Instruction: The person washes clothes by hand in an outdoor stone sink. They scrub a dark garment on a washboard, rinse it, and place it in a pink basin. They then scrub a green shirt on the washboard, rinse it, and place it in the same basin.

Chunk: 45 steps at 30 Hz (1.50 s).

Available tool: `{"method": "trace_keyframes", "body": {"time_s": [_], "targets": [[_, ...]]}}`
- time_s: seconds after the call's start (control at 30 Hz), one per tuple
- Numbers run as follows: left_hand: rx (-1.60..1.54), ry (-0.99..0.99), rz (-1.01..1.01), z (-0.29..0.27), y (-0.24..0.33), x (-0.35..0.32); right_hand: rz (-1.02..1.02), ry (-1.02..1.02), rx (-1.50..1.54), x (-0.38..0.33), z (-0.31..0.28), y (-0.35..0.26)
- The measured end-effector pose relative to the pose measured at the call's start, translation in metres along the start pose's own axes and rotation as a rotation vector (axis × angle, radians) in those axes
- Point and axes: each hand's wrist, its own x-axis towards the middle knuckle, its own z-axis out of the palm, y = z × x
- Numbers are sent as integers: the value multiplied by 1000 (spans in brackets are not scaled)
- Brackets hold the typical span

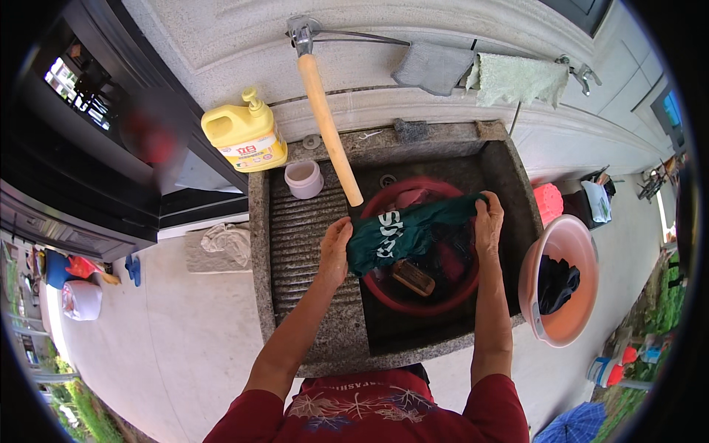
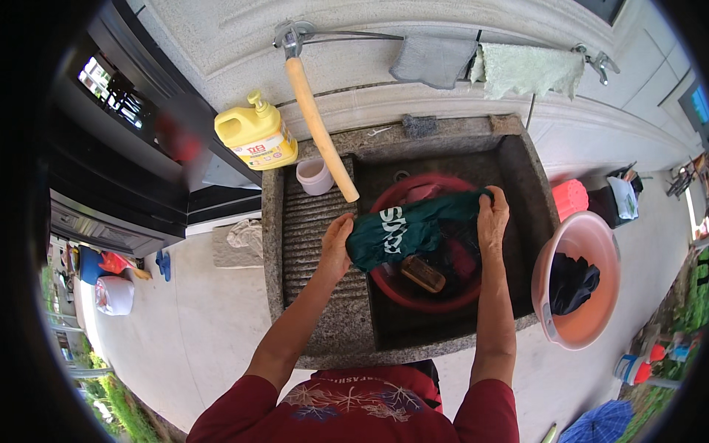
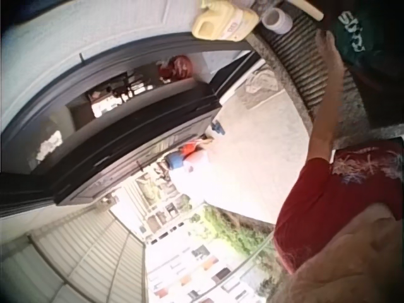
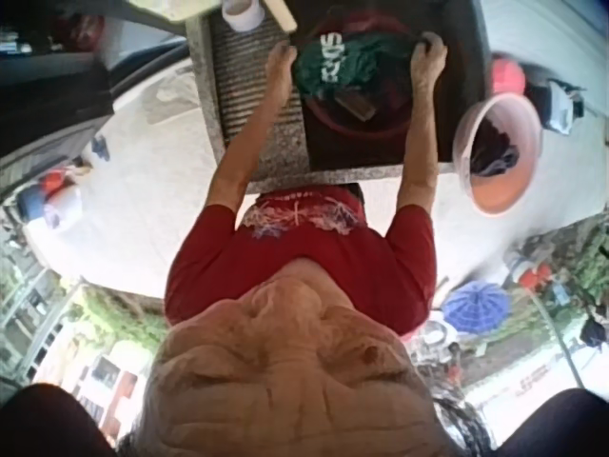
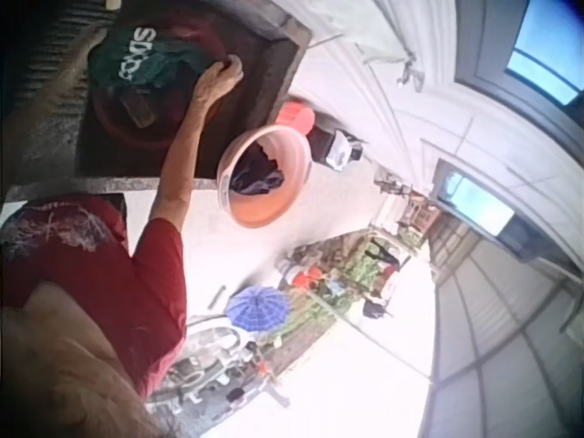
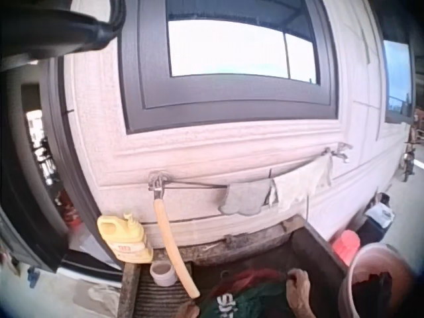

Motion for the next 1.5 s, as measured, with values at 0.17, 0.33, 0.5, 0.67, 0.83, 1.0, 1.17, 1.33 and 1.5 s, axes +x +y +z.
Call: {"method": "trace_keyframes", "body": {"time_s": [0.17, 0.33, 0.5, 0.67, 0.83, 1.0, 1.17, 1.33, 1.5], "targets": [[738, -5, 411, 8, -75, 29, -204, -153, -619, -23, 50, 35], [1806, -294, 54, 42, -127, 37, -384, -419, -736, -50, 115, 98], [1984, -405, -183, 11, -150, 50, -506, -507, -793, -84, 137, 136], [2049, -547, -355, 10, -161, 69, -56, -987, -763, -72, 161, 169], [1881, -538, -105, 0, -179, 82, 80, -693, -271, -77, 173, 227], [958, -31, -30, -10, -132, 61, 258, -706, -10, -38, 129, 74], [-289, 183, -599, 33, -78, 35, 233, -749, 555, -93, 88, -58], [-630, -320, -370, 7, -77, 6, -424, -458, 215, -149, 102, -93], [-608, -410, -288, 5, -79, 0, -546, -150, -175, -141, 130, -85]]}}
